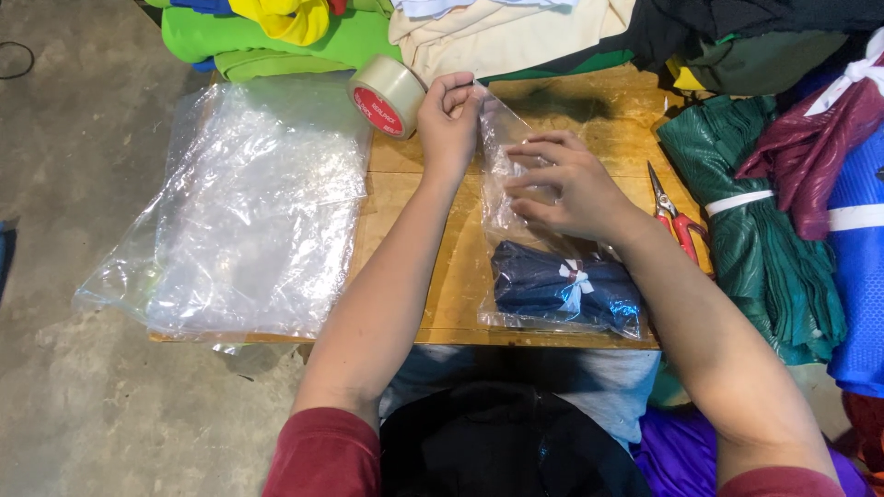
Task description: Packaging small folded fabric samples into clear plastic bags
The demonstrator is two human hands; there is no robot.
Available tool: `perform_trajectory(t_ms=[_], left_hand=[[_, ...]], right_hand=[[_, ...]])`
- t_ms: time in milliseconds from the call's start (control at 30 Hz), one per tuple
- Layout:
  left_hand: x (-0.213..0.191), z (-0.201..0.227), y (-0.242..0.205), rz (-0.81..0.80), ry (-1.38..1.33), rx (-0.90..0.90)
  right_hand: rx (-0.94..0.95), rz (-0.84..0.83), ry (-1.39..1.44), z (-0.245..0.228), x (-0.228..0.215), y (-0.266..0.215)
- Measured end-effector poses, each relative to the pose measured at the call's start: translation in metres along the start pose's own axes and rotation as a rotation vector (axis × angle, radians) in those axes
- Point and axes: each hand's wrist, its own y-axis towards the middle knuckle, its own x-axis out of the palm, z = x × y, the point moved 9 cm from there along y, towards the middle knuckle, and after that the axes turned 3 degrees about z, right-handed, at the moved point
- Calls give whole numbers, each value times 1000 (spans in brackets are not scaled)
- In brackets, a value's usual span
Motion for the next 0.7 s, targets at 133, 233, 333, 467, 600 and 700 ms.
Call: perform_trajectory(t_ms=[133, 233, 333, 467, 600, 700], left_hand=[[1, 21, -3, 18, 67, 100], [7, 25, -7, -21, -23, 134], [11, 42, -14, -27, -47, 132], [16, 55, -22, -52, -14, 116], [23, 44, -24, -111, -61, -33], [37, 23, -28, -253, 65, -272]], right_hand=[[189, 82, 23, 9, -12, 5], [212, 340, 73, 19, -35, 2], [785, -30, 100, 39, -18, -8], [839, -52, 112, 39, -19, -10], [664, 154, 103, 55, -19, -13], [634, 256, 109, 59, -25, -17]])
